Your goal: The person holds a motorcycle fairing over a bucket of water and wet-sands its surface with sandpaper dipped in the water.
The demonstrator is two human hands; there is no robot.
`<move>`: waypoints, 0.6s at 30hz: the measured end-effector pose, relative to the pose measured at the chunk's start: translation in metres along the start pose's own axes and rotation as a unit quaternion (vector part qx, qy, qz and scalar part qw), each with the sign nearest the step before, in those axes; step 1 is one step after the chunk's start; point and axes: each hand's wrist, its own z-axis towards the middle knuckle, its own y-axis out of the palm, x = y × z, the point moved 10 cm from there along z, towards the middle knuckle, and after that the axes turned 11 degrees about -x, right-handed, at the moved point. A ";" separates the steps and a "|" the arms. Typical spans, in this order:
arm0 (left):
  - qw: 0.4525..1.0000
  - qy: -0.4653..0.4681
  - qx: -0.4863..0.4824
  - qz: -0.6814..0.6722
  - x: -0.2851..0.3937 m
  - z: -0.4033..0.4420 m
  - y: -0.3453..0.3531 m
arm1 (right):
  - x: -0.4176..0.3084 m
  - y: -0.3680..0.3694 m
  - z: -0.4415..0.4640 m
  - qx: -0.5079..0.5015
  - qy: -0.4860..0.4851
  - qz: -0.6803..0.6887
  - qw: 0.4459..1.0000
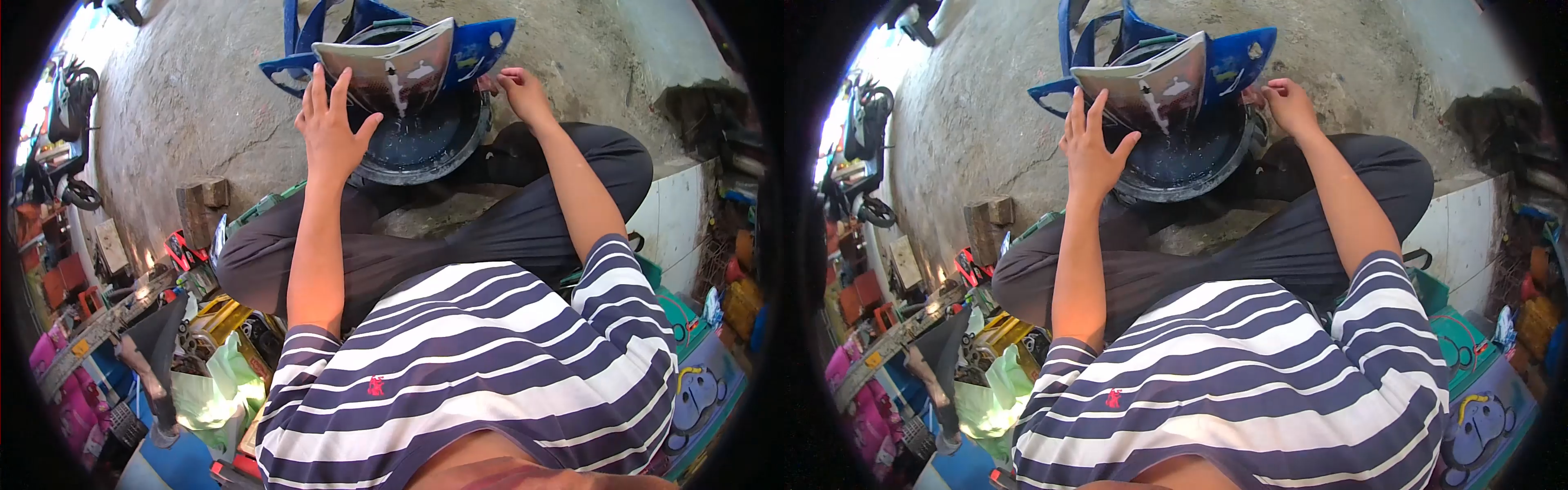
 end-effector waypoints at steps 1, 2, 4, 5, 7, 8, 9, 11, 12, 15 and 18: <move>1.000 -0.003 -0.007 -0.004 0.001 -0.001 0.002 | 0.013 0.007 0.004 -0.029 0.062 0.063 0.996; 1.000 -0.006 -0.007 -0.002 0.001 -0.002 0.005 | 0.009 0.013 -0.001 -0.051 0.092 0.096 0.990; 1.000 -0.012 -0.005 0.000 0.002 -0.003 0.012 | -0.009 0.026 -0.016 -0.094 0.148 0.161 0.971; 1.000 -0.016 -0.007 0.008 0.005 -0.003 0.014 | -0.008 0.032 -0.017 -0.123 0.170 0.189 0.959; 1.000 -0.011 -0.004 0.007 0.007 -0.003 0.017 | -0.004 0.048 -0.015 -0.187 0.210 0.244 0.928; 1.000 -0.010 -0.002 0.007 0.006 -0.003 0.018 | 0.000 0.051 -0.008 -0.185 0.196 0.281 0.921; 1.000 -0.013 -0.007 0.013 0.005 -0.004 0.019 | 0.005 0.055 -0.001 -0.184 0.182 0.318 0.912; 1.000 -0.017 -0.013 0.022 0.004 -0.003 0.021 | 0.002 0.050 0.004 -0.130 0.146 0.392 0.899; 1.000 -0.018 -0.012 0.022 0.004 -0.001 0.021 | 0.001 0.042 0.006 -0.078 0.125 0.427 0.892; 1.000 -0.021 -0.009 0.019 0.004 0.000 0.023 | -0.024 0.015 -0.005 0.003 0.091 0.426 0.900; 1.000 -0.020 -0.003 0.018 0.005 0.002 0.024 | -0.039 -0.011 -0.013 0.060 0.051 0.430 0.899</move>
